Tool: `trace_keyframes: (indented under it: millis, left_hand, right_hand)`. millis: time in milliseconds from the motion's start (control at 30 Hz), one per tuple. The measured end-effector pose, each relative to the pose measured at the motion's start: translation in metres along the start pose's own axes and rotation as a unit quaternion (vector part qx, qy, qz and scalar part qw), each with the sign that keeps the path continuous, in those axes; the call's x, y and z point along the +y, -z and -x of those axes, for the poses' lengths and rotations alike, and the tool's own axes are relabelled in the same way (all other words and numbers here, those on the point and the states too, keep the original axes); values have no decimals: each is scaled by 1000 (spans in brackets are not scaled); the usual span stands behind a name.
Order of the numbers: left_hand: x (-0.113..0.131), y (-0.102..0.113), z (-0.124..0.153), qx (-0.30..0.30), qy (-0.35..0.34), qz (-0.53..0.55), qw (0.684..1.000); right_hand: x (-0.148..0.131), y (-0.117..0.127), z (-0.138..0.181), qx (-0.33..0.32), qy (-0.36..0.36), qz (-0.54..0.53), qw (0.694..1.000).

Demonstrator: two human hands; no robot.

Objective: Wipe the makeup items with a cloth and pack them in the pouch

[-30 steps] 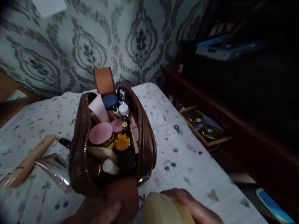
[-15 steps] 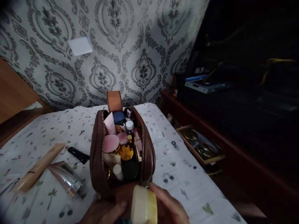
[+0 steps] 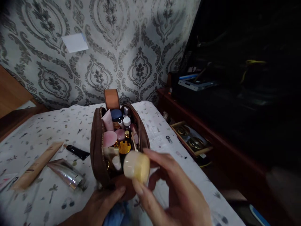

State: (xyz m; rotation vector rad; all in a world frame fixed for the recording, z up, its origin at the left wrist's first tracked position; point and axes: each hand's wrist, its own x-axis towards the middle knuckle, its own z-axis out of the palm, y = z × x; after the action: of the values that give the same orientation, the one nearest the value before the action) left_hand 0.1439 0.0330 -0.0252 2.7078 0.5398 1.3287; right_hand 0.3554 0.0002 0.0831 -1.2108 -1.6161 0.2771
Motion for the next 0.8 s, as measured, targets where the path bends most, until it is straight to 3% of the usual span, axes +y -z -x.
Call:
trace_keyframes:
  millis: [67, 133, 300, 500, 800]
  left_hand:
    - [2, 0, 2, -5, 13, 17, 1000]
    - [3, 0, 5, -26, 31, 28, 999]
    - [0, -3, 14, -41, 33, 54, 997]
    - [-1, 4, 11, -104, 46, 81, 990]
    - [1, 5, 9, -78, 46, 80, 993]
  right_hand:
    - [-6, 3, -32, -15, 18, 16, 1000]
    - [-9, -4, -65, -87, 51, 49, 994]
    - [-5, -45, -124, -255, 59, 149, 954]
    - [5, -85, -138, -352, 5, 219, 910]
    - [8, -100, -136, -351, -29, 173, 920]
